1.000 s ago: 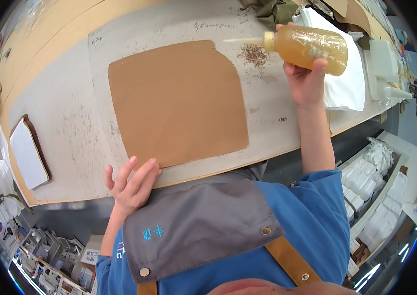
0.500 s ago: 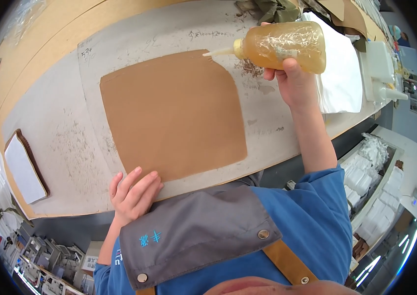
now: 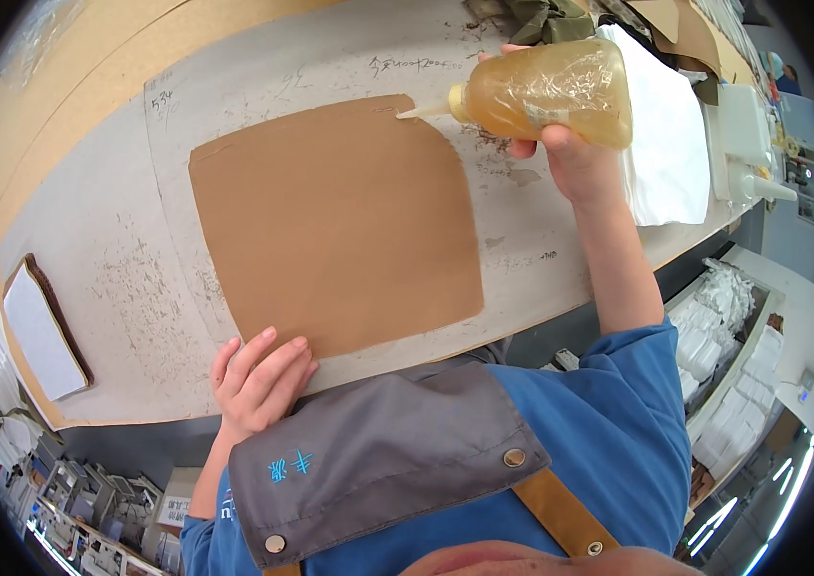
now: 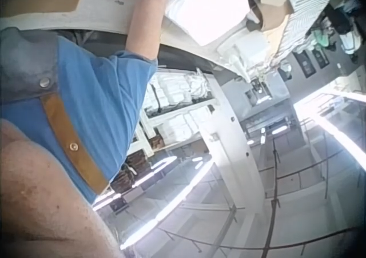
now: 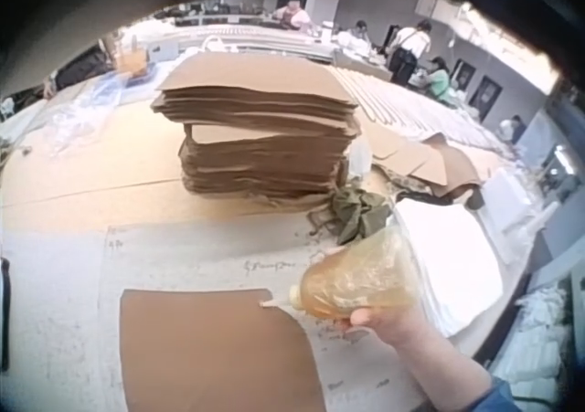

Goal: Applying adhesive to leather pieces and attaching fabric or paper lining sheets.

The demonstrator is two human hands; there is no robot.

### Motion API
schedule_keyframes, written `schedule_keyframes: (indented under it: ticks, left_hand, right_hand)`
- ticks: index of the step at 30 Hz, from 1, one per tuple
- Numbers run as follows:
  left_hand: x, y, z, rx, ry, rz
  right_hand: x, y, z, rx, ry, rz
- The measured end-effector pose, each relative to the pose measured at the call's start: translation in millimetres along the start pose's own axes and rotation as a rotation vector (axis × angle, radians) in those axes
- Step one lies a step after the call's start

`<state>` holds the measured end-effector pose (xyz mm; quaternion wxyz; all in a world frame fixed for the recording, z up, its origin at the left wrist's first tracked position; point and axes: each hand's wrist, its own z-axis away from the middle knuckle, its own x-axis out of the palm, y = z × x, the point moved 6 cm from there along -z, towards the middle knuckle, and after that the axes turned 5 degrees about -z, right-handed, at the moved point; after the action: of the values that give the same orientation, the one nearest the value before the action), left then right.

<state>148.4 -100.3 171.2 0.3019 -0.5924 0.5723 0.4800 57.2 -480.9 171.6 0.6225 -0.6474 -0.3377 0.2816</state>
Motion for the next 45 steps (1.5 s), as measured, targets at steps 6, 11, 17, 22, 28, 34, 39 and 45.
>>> schedule_keyframes:
  ticks: [6,11,17,22,28,34,39,45]
  left_hand:
    - [0.2,-0.1,-1.9,-0.012,-0.016,0.018]
    - [-0.9,0.4,-1.5,-0.012,-0.013,0.024]
    - [1.1,1.0,-3.4,-0.017,-0.027,0.041]
    - [-0.2,1.3,-3.7,-0.017,-0.025,0.05]
    - [0.1,1.4,-4.6,-0.006,-0.025,0.054]
    - [0.4,1.8,-4.0,-0.008,-0.027,0.057]
    - [0.3,1.7,-4.5,-0.005,-0.029,0.06]
    - [0.5,1.9,-5.2,-0.01,-0.043,0.061]
  right_hand:
    - [-2.1,-0.4,1.3,-0.012,-0.068,0.022]
    - [-5.0,-9.1,5.3,0.014,-0.055,0.061]
    - [-13.4,-5.9,6.6,-0.052,-0.04,0.121]
    - [-23.5,-9.1,15.9,-0.048,-0.018,0.131]
    - [-15.6,-12.7,18.4,-0.046,-0.005,0.104]
    - [-18.0,-8.8,18.9,-0.051,-0.007,0.103]
    - [-25.8,-9.2,27.8,-0.056,-0.011,0.088]
    - [-21.0,-7.1,20.9,-0.024,-0.139,0.083]
